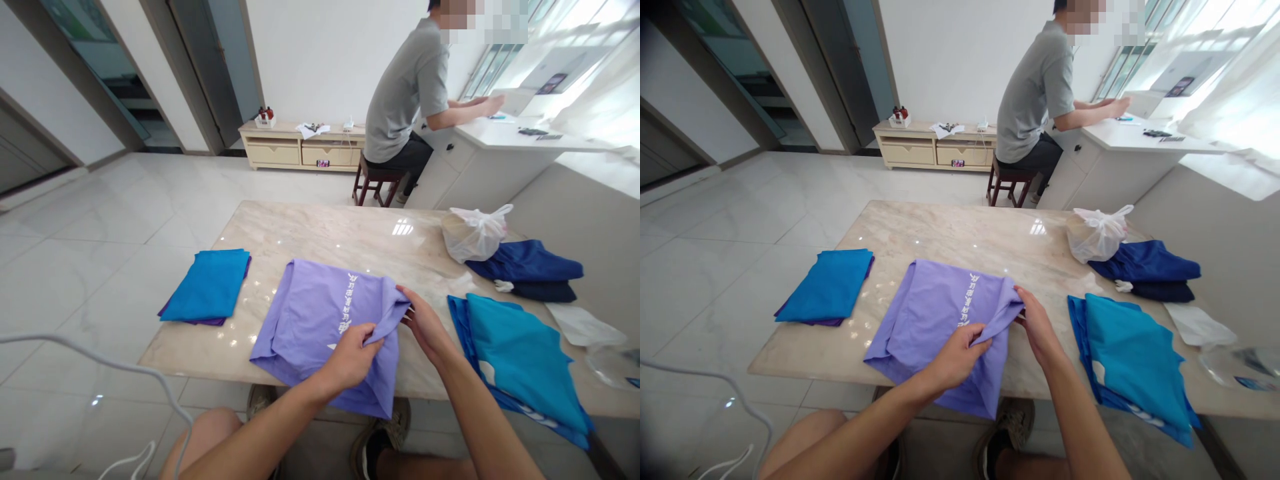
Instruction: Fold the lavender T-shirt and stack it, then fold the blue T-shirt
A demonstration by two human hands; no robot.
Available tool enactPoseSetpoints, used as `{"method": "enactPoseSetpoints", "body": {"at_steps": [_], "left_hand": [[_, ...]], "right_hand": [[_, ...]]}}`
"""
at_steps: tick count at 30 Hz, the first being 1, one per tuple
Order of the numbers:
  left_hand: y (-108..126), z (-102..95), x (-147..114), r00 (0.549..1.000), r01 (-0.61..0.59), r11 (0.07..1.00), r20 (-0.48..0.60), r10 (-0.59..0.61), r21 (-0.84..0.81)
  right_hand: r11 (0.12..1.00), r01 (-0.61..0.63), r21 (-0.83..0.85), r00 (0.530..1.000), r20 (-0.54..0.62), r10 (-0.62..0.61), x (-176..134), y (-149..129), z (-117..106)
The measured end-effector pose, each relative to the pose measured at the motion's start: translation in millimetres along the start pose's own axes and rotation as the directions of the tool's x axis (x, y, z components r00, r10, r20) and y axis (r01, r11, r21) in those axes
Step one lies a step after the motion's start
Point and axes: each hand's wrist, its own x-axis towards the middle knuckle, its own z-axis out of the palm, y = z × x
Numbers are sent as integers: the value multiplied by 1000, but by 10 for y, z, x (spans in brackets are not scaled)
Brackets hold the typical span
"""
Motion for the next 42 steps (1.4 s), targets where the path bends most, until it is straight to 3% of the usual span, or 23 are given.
{"method": "enactPoseSetpoints", "body": {"at_steps": [5,11,19,25,29,33,37,42], "left_hand": [[45,-112,-248,1000,-10,1000,5,9,27],[29,-332,-415,1000,-19,996,-7,20,89],[70,-699,-533,999,-38,999,-29,39,36],[61,-1099,-654,985,10,989,-171,15,146],[20,-1426,-768,956,74,961,-292,7,265],[-13,-1651,-835,944,117,934,-331,2,337],[5,-1704,-873,928,162,882,-372,17,442],[139,-1613,-956,898,242,763,-436,57,599]], "right_hand": [[992,102,72,989,-118,-93,6,-19,32],[986,154,61,978,-149,-144,-39,-32,277],[977,214,-20,968,-131,-215,-7,-330,812],[950,233,-207,962,-92,-256,124,-631,1338],[886,282,-368,944,-61,-325,170,-623,1722],[814,317,-487,927,-24,-375,180,-547,2008],[786,325,-526,926,7,-378,192,-491,2169],[762,332,-557,922,20,-387,199,-453,2272]]}}
